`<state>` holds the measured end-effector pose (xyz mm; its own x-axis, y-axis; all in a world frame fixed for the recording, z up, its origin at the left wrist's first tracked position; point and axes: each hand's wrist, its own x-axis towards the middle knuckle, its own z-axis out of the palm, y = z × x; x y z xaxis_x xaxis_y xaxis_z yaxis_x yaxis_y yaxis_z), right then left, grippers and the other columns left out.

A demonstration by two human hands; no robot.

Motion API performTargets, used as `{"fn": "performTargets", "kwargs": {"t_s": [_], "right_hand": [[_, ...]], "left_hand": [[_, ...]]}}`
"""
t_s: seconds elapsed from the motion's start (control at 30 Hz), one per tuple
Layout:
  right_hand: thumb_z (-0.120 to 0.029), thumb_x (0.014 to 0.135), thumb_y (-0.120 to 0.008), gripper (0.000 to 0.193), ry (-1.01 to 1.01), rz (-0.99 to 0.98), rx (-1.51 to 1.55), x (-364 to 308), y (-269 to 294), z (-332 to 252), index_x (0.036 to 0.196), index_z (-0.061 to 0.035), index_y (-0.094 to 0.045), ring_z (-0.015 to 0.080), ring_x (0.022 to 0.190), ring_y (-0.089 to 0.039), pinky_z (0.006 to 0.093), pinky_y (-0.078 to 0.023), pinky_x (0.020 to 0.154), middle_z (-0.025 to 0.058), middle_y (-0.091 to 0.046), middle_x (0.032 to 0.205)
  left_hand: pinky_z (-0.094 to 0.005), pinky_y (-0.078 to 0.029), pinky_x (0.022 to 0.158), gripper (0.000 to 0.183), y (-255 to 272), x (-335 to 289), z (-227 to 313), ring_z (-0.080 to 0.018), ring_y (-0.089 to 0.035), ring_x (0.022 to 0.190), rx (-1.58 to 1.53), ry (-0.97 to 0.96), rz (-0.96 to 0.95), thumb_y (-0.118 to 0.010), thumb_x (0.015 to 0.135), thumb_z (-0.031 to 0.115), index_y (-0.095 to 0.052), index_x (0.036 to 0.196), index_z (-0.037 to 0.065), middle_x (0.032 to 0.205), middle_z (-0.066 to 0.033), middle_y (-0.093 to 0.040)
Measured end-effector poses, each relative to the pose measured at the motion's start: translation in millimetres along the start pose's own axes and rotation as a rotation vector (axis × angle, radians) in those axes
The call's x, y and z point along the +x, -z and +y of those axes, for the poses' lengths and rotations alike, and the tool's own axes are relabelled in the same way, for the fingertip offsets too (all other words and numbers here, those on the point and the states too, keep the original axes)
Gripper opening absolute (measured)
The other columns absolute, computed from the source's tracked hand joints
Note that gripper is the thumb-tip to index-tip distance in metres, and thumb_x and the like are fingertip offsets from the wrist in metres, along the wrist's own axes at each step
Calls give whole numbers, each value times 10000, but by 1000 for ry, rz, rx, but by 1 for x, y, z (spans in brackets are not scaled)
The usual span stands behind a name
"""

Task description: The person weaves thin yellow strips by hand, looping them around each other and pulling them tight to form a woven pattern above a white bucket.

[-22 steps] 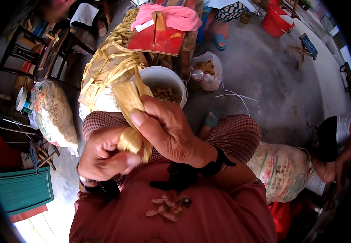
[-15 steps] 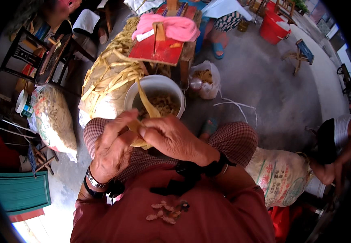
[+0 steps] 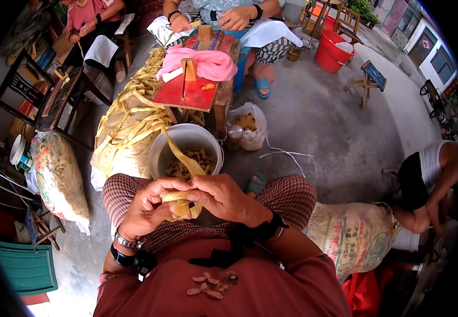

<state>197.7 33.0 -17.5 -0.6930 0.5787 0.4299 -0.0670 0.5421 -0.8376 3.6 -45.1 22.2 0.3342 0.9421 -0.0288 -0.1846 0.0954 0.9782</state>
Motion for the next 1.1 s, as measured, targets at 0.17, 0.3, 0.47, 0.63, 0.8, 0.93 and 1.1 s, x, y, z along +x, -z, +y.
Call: {"fn": "performTargets", "kwargs": {"t_s": [0.17,0.3,0.47,0.63,0.8,0.93,1.1], "right_hand": [[-231,968,-506,235,-193,99,241,-3,-5,5,945,-2,-550,118,554,-519,270,-401,500,50,-558,677],[-240,981,-481,253,-292,145,348,-4,-11,12,965,5,-542,61,537,-479,218,-377,489,19,-551,670],[-229,967,-514,260,-200,255,214,-2,-18,19,1091,-3,-488,67,624,-550,223,-428,561,39,-577,697],[-217,950,-548,324,-189,259,180,0,-16,14,1175,-12,-438,80,714,-588,242,-455,636,50,-590,703],[-240,923,-595,297,-232,100,152,-11,-3,26,1068,10,-524,86,674,-576,255,-452,606,71,-609,710],[-182,868,-650,208,-235,124,-84,-10,12,14,853,23,-615,80,639,-535,265,-449,579,60,-583,692],[-142,830,-662,168,-386,199,-75,-21,30,32,810,3,-580,48,649,-432,239,-391,572,-22,-478,667]], "left_hand": [[-353,-412,980,678,3,12,-12,-310,-487,1195,840,-401,28,-619,745,-74,-410,1378,52,1221,-162,-528],[-395,-376,1024,588,-10,17,-10,-362,-461,1212,823,-370,125,-629,853,141,-396,1384,44,1304,-183,-465],[-360,-424,940,463,-3,24,-27,-287,-534,1128,555,-307,97,-466,973,299,-456,1327,2,1224,-167,-538],[-296,-516,781,507,4,12,-40,-203,-618,934,-37,2,41,-389,993,398,-503,1268,-12,1140,-132,-590],[-411,-552,776,563,15,18,-41,-283,-634,877,-506,97,-52,-368,978,460,-527,1190,-36,1057,-164,-588],[-467,-548,805,497,32,9,-35,-296,-647,862,-597,106,7,-422,975,401,-565,1088,-62,993,-160,-608],[-440,-565,723,485,48,6,-24,-234,-610,773,-605,86,213,-424,962,433,-600,1010,-16,907,-109,-603]]}}
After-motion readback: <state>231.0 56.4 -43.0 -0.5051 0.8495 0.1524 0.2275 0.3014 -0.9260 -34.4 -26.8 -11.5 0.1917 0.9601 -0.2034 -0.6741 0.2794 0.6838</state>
